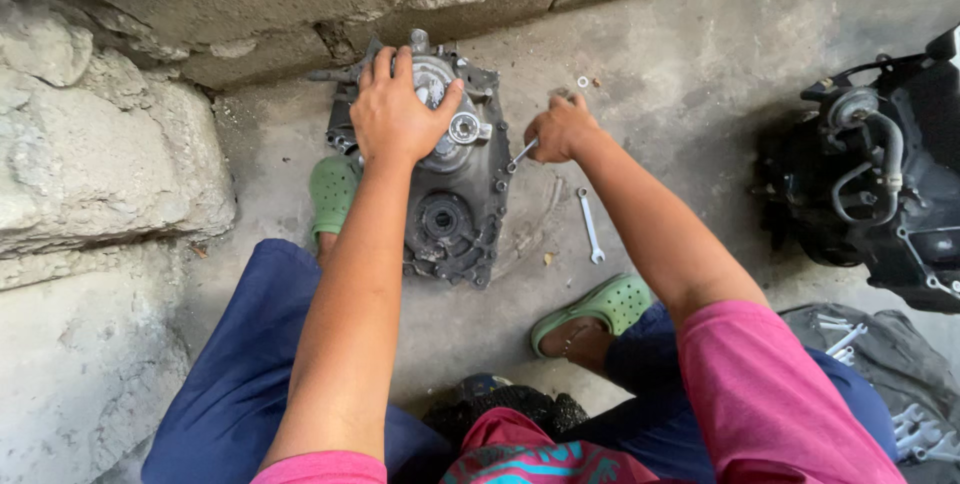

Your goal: The person sits on the floor and uses a wrench to loosen and remove bolts from a disassembled engine block. They repeatedly reposition the wrench and adjust their grip while working on multiple bolt locations around the engine casing.

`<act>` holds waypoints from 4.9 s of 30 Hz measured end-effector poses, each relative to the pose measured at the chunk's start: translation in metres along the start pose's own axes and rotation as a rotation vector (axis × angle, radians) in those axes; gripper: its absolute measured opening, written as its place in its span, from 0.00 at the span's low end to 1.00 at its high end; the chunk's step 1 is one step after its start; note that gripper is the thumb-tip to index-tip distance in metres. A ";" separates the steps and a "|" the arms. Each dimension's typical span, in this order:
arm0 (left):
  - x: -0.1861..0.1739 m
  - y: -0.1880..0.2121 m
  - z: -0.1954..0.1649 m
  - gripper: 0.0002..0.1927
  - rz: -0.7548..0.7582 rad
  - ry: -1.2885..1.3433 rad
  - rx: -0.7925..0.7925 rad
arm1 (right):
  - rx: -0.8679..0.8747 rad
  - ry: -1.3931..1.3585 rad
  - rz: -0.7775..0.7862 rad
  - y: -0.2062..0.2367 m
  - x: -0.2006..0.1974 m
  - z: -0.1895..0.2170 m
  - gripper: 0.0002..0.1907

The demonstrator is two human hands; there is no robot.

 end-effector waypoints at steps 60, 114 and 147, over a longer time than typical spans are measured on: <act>-0.004 -0.001 -0.001 0.43 -0.007 0.031 -0.013 | 0.014 -0.555 -0.320 0.056 0.045 0.002 0.13; -0.003 -0.001 -0.003 0.43 -0.007 0.026 -0.008 | -0.181 -0.191 -0.351 0.023 0.000 -0.009 0.13; 0.000 0.000 0.000 0.43 0.017 0.025 -0.025 | 0.136 -0.198 0.126 0.027 0.051 -0.022 0.16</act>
Point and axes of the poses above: each hand's wrist, its own y-axis away from the middle knuckle, its own x-axis out of the palm, z = x × y, the point moved 8 cm from there along -y, towards the middle knuckle, and after that the axes turned 1 degree about -x, right-handed, at the moved point
